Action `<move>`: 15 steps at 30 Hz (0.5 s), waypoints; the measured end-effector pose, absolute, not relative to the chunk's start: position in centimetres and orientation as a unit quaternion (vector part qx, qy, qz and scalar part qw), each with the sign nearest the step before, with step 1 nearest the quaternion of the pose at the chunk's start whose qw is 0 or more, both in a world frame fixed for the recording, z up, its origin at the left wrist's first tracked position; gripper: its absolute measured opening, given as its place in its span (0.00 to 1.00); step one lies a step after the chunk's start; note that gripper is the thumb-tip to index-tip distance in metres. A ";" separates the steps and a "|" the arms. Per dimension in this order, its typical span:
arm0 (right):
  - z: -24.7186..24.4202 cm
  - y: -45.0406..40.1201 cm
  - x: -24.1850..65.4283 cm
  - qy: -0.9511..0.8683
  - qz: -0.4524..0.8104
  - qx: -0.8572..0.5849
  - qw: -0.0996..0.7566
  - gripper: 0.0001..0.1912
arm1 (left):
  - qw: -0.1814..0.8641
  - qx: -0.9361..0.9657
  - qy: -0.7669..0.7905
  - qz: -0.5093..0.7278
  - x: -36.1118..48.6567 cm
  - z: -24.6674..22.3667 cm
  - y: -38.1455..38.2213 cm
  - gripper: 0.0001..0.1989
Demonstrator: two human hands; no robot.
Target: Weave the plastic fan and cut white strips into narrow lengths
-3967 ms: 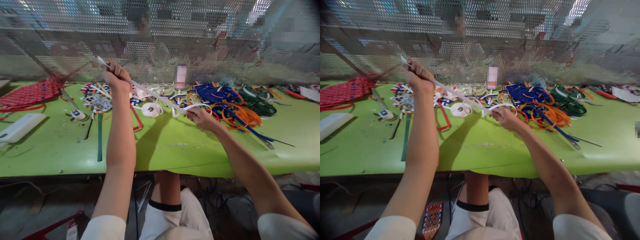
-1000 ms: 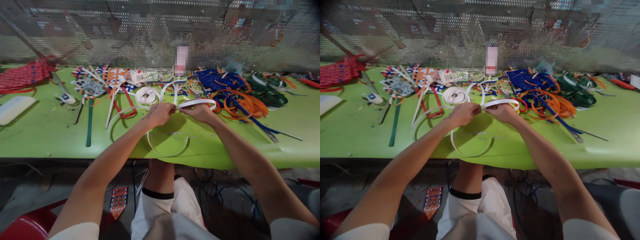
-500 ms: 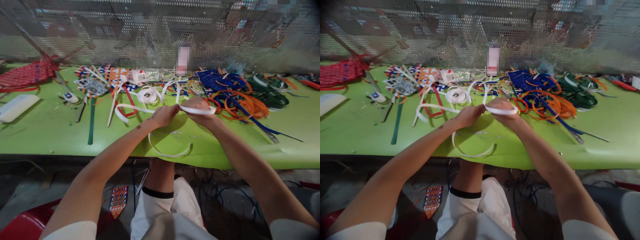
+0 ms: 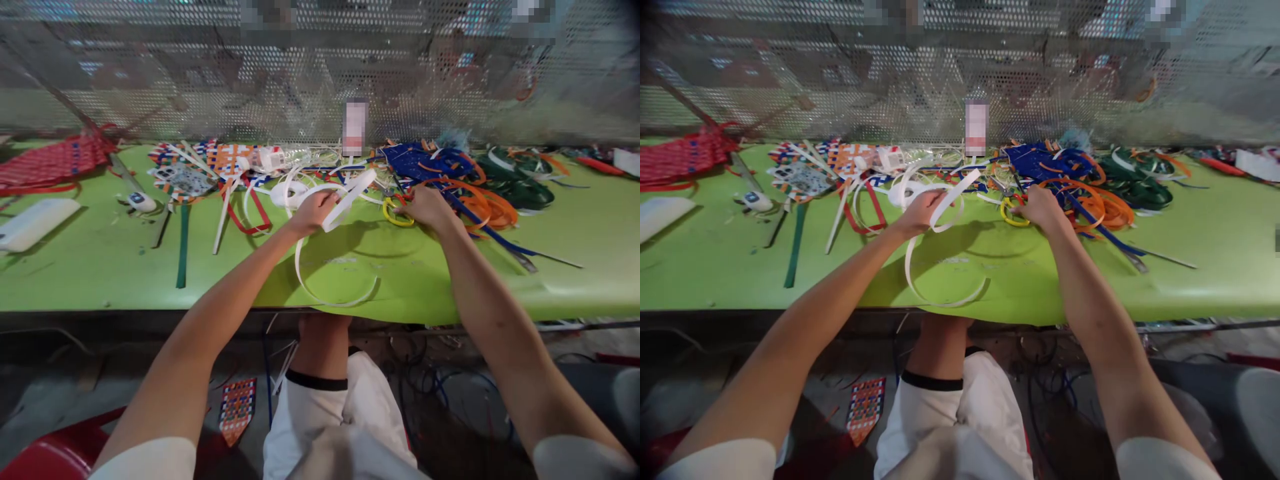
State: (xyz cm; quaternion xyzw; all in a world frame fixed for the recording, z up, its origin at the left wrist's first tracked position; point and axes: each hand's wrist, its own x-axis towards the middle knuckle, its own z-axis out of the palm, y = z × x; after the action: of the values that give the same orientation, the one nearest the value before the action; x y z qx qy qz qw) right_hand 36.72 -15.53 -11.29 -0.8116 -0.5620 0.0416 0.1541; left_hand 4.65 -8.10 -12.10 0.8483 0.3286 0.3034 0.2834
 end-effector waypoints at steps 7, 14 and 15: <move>-11.7 -15.1 35.1 -0.530 0.037 -0.834 0.148 0.11 | 0.208 0.834 0.339 0.382 4.7 -13.1 -7.3 0.20; -12.0 -14.7 35.3 -0.495 -0.058 -0.718 0.486 0.17 | 0.087 0.824 0.329 0.452 4.1 -13.5 -7.1 0.20; -11.9 -14.7 34.6 -0.502 -0.014 -0.685 0.527 0.19 | 0.060 0.827 0.328 0.453 3.9 -13.4 -7.4 0.19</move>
State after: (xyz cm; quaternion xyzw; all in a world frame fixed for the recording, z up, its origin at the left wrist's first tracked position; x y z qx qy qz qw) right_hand 34.60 -14.69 -11.89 -0.6853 -0.5021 -0.0144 0.5273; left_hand 3.89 -7.35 -13.38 0.8270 0.3280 0.4527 0.0598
